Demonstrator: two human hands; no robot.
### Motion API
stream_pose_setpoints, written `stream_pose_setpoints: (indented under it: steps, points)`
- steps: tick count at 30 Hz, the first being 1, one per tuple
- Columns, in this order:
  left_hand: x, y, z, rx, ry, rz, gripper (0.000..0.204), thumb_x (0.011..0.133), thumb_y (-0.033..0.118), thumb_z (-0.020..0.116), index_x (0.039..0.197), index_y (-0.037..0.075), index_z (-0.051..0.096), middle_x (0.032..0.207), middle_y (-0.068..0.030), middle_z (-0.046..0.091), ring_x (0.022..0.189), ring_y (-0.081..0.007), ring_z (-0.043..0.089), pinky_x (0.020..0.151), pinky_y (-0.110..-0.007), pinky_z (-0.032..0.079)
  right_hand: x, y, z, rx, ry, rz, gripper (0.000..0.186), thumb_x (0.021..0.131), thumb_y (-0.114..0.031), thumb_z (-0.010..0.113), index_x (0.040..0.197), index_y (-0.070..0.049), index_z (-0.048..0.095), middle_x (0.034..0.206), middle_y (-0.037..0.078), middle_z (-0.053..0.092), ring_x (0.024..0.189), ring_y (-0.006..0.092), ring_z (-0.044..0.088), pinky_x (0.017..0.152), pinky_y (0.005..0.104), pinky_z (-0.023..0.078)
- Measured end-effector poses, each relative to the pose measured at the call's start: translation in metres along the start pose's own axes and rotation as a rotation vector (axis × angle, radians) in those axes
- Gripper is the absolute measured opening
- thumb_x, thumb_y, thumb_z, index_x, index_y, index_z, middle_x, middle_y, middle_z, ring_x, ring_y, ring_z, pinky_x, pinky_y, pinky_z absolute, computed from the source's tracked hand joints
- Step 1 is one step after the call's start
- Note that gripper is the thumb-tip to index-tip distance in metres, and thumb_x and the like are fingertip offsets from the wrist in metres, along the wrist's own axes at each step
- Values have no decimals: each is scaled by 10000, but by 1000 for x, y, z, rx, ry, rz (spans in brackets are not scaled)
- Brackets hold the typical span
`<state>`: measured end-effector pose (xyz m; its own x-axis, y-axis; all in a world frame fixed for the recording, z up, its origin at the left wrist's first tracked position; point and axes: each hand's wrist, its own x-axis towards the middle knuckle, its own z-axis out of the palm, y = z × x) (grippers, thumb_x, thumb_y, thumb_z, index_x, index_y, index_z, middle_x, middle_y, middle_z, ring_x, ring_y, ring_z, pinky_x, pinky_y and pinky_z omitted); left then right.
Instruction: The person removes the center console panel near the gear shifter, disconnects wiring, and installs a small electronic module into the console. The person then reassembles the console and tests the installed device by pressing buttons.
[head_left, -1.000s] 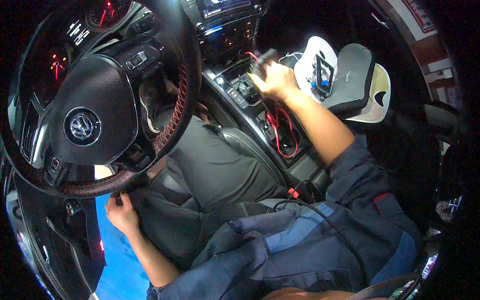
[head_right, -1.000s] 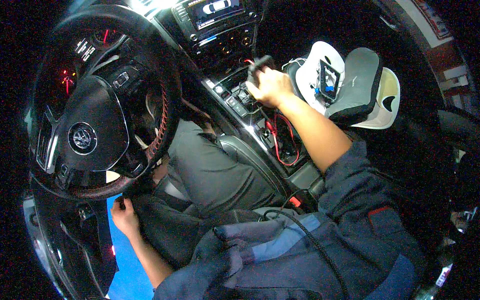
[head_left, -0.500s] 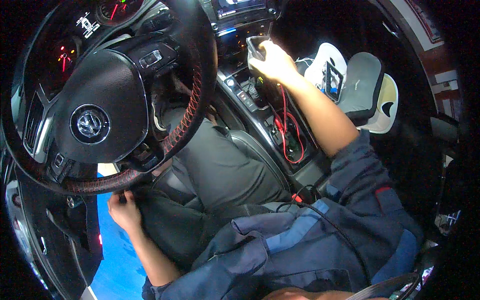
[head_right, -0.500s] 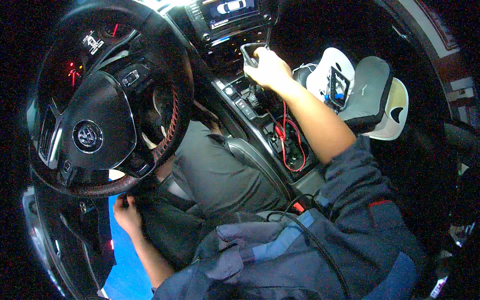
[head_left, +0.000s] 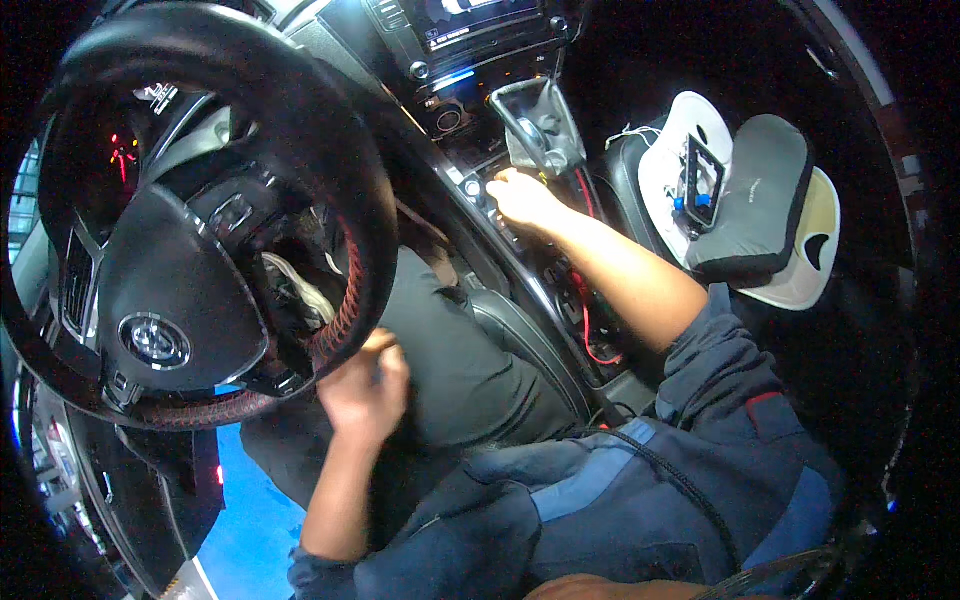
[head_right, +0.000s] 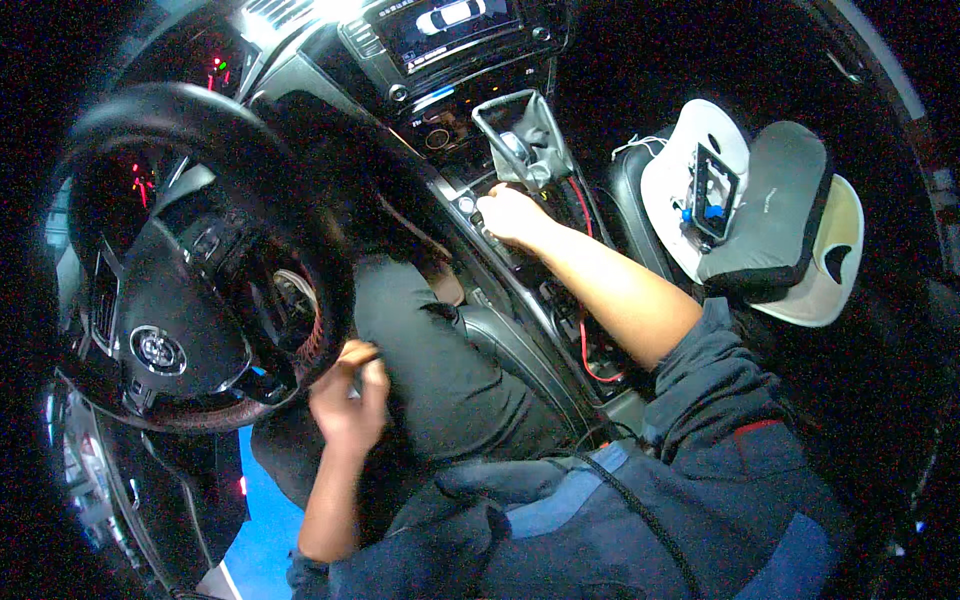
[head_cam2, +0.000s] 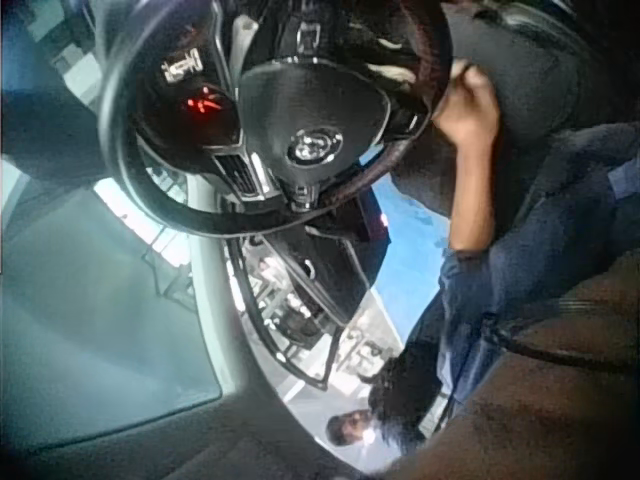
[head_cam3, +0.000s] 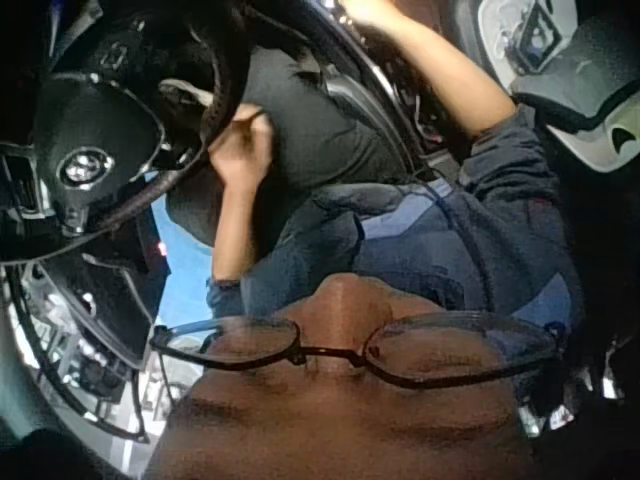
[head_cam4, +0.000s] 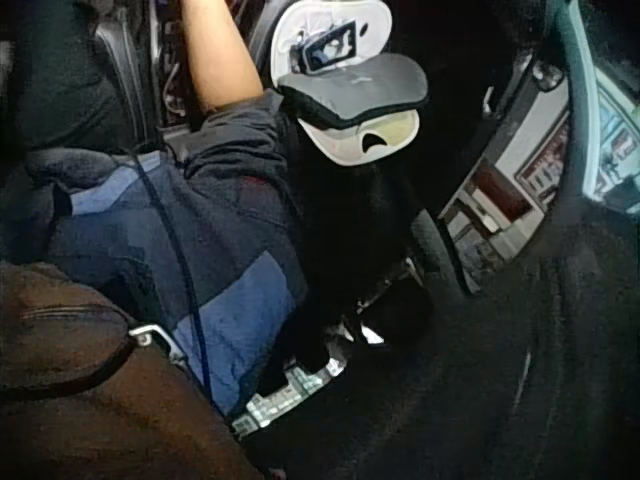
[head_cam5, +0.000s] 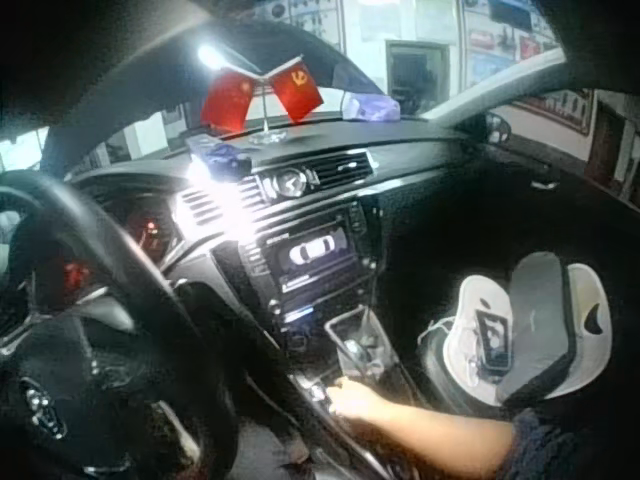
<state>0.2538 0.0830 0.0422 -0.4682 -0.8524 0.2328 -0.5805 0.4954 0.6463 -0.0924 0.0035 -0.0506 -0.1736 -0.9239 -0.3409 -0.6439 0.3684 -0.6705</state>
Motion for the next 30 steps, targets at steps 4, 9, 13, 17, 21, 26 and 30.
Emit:
stream_pose_setpoints:
  steps: [4,9,13,17,21,26,30]
  points:
    - [81,29,85,139,-91,87,363,872,161,730,1209,51,649,1148,-147,673,1083,-331,655,977,-424,515,13,16,3,-56,-40,-143,419,1012,-252,507,1281,40,642,1299,246,662,1161,347,676,999,426,517]
    - [151,19,157,138,0,-179,415,893,235,715,1245,38,621,1140,-169,640,1033,-320,655,949,-411,525,0,6,-9,-230,-147,-29,355,955,-191,559,1201,52,637,1166,263,700,1073,397,706,935,467,556]
    - [166,1,182,31,3,-464,486,892,310,775,1229,14,588,987,-122,674,931,-265,669,884,-376,538,-9,-2,-15,-241,-86,-19,276,934,-188,609,1108,23,646,1069,264,715,959,411,734,819,471,595]
    - [166,-17,196,-147,-2,-590,670,921,372,786,1358,-47,501,1039,-138,682,877,-207,667,809,-339,556,-16,1,-15,-211,-61,-138,261,964,-168,548,1094,39,637,1005,254,718,909,394,742,768,465,606]
    - [161,-24,214,-218,31,-654,744,922,369,783,1432,-47,437,1085,-157,674,847,-213,673,779,-336,561,-30,-4,-11,-477,-113,-86,358,965,-196,558,1199,58,654,1120,206,729,1022,326,740,867,410,594]
    - [146,-14,225,-69,10,-537,831,925,350,770,1515,-56,349,1129,-179,661,793,-237,676,757,-346,567,-38,-11,-19,-493,-189,40,474,967,-236,611,1322,76,582,1188,181,731,1062,293,739,898,370,586]
    - [146,-11,227,-253,-37,-636,812,952,267,741,1532,-90,299,1180,-194,667,1016,-223,653,918,-332,528,-30,6,-36,-137,-261,99,395,959,-256,588,1211,44,641,1126,256,736,1013,369,751,829,471,616]
